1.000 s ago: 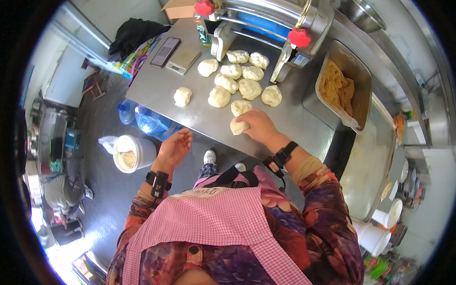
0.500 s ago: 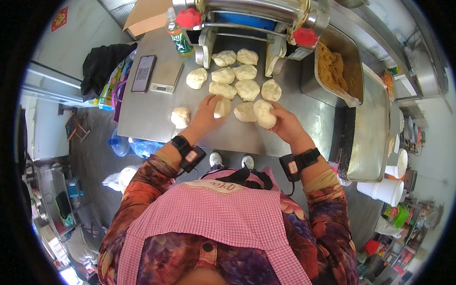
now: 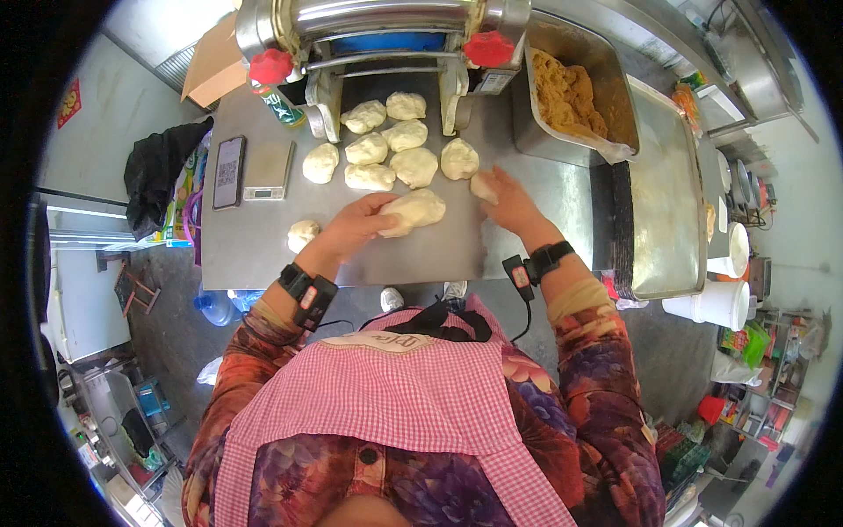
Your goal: The person wipes a metal tray, then uses a dough sheeter to flatten dough balls into sheets. They arrange the sheets on the tray and place it into an oven. Later, they remove a tray of baked flatbreads from the oven and continue preparing more dough sheets.
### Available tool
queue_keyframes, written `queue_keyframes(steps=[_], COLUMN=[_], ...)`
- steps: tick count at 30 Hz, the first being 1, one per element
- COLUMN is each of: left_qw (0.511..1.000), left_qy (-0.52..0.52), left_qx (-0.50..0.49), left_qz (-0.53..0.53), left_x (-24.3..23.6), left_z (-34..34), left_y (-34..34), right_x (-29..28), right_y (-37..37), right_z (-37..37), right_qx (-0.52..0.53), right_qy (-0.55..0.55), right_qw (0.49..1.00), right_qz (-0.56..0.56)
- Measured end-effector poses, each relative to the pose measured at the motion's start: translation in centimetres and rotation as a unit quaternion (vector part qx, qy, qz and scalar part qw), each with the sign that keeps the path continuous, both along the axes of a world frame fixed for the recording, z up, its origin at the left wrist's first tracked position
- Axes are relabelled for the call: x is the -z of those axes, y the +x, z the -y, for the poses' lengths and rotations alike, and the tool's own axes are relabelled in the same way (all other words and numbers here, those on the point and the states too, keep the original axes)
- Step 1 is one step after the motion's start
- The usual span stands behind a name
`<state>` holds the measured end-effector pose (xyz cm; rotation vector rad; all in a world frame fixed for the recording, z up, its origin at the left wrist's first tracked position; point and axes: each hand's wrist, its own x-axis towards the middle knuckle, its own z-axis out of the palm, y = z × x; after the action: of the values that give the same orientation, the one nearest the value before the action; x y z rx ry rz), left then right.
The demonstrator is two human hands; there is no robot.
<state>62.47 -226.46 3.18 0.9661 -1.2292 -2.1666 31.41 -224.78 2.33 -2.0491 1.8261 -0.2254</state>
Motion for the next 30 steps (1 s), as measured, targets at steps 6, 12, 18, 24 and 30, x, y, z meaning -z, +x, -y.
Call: queue_keyframes(steps=[6,12,18,24,30], left_qw=[0.999,0.968,0.998,0.995,0.991], left_qy=[0.020,0.177,-0.018,-0.039,0.061], left_qx=[0.017,0.027,-0.002,-0.096,-0.094], left_qz=[-0.030,-0.177,-0.063,0.003,-0.066], left_x=[-0.4,-3.2,-6.6,-8.4,-10.2], left_z=[-0.1,0.1,0.5,1.1,0.2], left_y=[-6.4,-9.7,-13.0,-13.6,-11.5], right_x=[-4.5,-8.4,-9.9,-14.5,-16.6], right_y=[-1.3,-0.2,-1.4,-4.4,-8.3], right_z=[0.7,-0.8,0.7,3.0,10.2], right_qx=[0.049,-0.047,0.025,-0.126,0.055], right_qy=[0.072,0.124,0.183,0.177,0.051], right_qw=[0.940,0.905,0.866,0.883,0.733], right_qz=[0.330,0.405,0.465,0.417,0.676])
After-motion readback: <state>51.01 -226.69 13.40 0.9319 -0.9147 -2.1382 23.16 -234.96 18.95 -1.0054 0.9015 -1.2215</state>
